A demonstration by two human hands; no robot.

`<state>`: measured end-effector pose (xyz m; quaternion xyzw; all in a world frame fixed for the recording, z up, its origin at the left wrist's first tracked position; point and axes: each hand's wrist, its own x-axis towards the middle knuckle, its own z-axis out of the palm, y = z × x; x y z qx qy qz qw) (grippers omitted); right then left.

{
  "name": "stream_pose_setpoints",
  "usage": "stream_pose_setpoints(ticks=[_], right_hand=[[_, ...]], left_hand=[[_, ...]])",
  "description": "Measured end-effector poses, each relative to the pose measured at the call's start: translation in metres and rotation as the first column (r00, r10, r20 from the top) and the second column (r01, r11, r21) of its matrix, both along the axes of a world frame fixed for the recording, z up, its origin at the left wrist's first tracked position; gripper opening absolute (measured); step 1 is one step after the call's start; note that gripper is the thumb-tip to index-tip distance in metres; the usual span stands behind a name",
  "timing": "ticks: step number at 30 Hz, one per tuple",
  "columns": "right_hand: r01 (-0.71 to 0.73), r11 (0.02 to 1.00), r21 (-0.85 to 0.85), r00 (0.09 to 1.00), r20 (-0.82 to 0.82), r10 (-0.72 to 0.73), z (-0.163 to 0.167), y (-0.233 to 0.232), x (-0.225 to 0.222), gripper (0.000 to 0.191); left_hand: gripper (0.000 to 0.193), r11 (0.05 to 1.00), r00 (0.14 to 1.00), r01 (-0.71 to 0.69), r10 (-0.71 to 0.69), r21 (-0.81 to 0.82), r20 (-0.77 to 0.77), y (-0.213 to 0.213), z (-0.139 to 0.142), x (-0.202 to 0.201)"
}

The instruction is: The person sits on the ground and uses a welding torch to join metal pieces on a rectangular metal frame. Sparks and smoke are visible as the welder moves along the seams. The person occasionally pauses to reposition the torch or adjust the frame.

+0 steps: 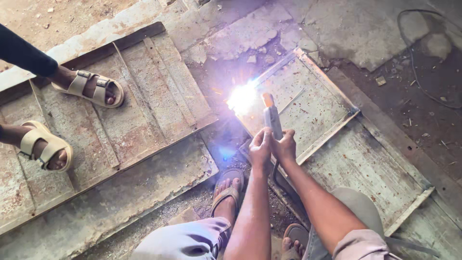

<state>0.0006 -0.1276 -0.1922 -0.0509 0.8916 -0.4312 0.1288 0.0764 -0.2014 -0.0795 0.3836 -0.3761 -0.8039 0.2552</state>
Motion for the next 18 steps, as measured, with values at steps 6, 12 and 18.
stream_pose_setpoints(ticks=[6,12,18], right_hand=[[-0.089,0.968,0.236,0.977,-0.168,0.130,0.037,-0.012,0.014,0.092],[-0.114,0.958,0.263,0.974,-0.159,0.159,0.046,-0.015,0.014,0.095],[-0.130,0.950,0.284,0.973,-0.146,0.177,0.041,-0.013,0.014,0.093]], left_hand=[[0.027,0.998,0.997,-0.055,0.057,0.028,-0.055,-0.003,-0.009,-0.002],[0.029,0.995,0.998,-0.061,0.062,0.085,-0.013,-0.004,-0.011,-0.002],[0.034,0.989,0.995,-0.095,0.097,0.116,-0.011,-0.002,-0.009,0.001]])
